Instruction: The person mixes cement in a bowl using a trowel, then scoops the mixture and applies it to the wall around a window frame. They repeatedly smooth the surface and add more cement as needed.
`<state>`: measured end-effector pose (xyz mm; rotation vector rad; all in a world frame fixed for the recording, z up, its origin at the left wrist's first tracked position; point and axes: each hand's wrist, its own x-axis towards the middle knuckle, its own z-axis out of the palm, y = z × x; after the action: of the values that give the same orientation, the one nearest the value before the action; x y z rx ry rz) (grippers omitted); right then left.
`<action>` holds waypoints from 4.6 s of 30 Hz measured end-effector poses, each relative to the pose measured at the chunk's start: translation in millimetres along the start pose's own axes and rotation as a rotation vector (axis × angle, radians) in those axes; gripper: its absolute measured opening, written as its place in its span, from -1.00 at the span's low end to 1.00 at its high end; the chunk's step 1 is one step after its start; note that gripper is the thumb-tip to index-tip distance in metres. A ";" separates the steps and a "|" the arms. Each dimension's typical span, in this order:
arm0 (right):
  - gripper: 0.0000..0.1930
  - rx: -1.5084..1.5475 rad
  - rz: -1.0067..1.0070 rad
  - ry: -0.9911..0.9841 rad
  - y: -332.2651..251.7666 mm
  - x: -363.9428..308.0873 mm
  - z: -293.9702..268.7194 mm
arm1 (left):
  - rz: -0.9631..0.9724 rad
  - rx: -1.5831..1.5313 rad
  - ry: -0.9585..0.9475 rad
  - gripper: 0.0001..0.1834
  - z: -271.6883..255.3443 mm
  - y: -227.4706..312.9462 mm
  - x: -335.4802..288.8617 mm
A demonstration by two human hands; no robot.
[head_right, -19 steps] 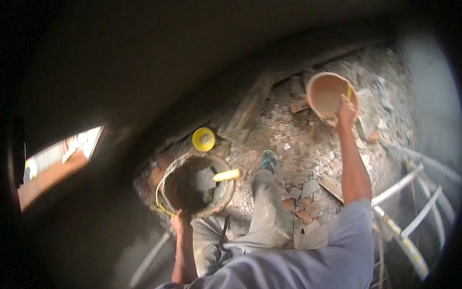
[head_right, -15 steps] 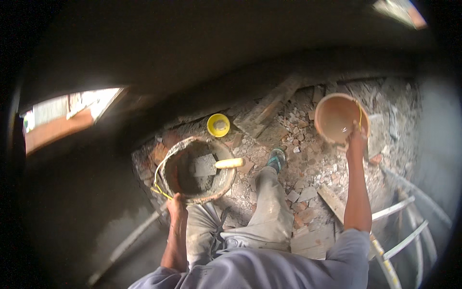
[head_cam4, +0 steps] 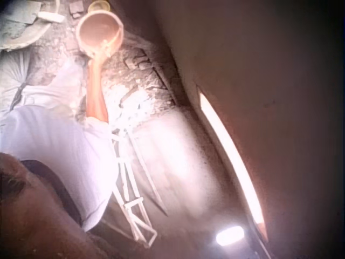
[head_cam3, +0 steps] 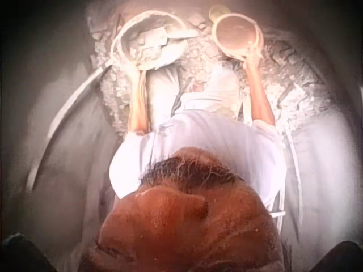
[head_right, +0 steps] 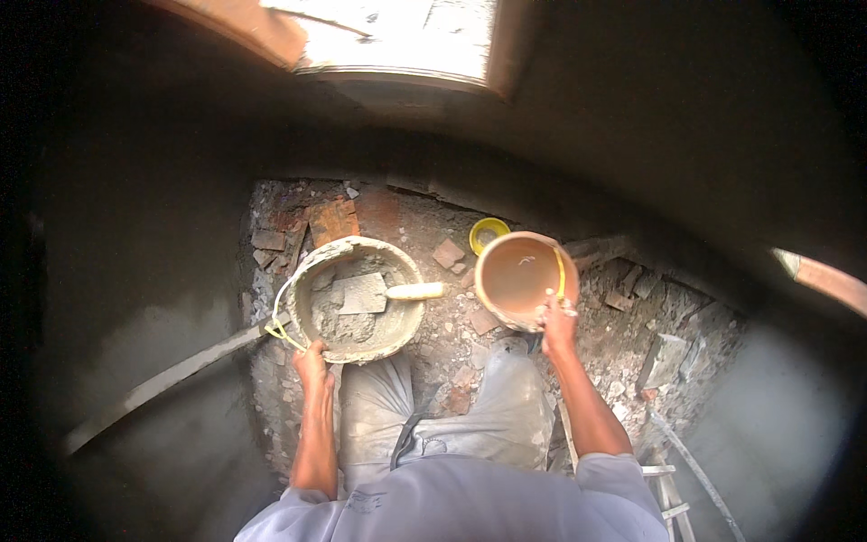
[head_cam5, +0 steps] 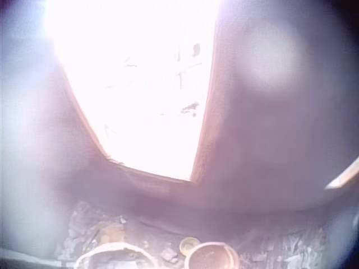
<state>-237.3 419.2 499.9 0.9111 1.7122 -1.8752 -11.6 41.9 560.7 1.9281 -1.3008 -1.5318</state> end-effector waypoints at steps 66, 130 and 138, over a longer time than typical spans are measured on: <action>-0.76 -0.220 0.055 0.449 163.5 1.4 -106.7 | 0.335 0.470 -0.418 -0.87 113.8 6.7 174.6; -0.55 -1.499 -0.819 -0.599 210.6 104.0 257.6 | 0.988 0.635 -0.326 -0.45 168.4 -44.9 246.6; -0.57 -1.594 -0.590 -0.576 165.0 87.5 239.8 | 0.825 0.495 -0.417 -0.72 160.0 -36.9 239.0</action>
<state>-222.5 170.1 326.2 -0.7179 2.2992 -0.3430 -141.7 -93.8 339.8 1.0059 -2.4313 -1.2485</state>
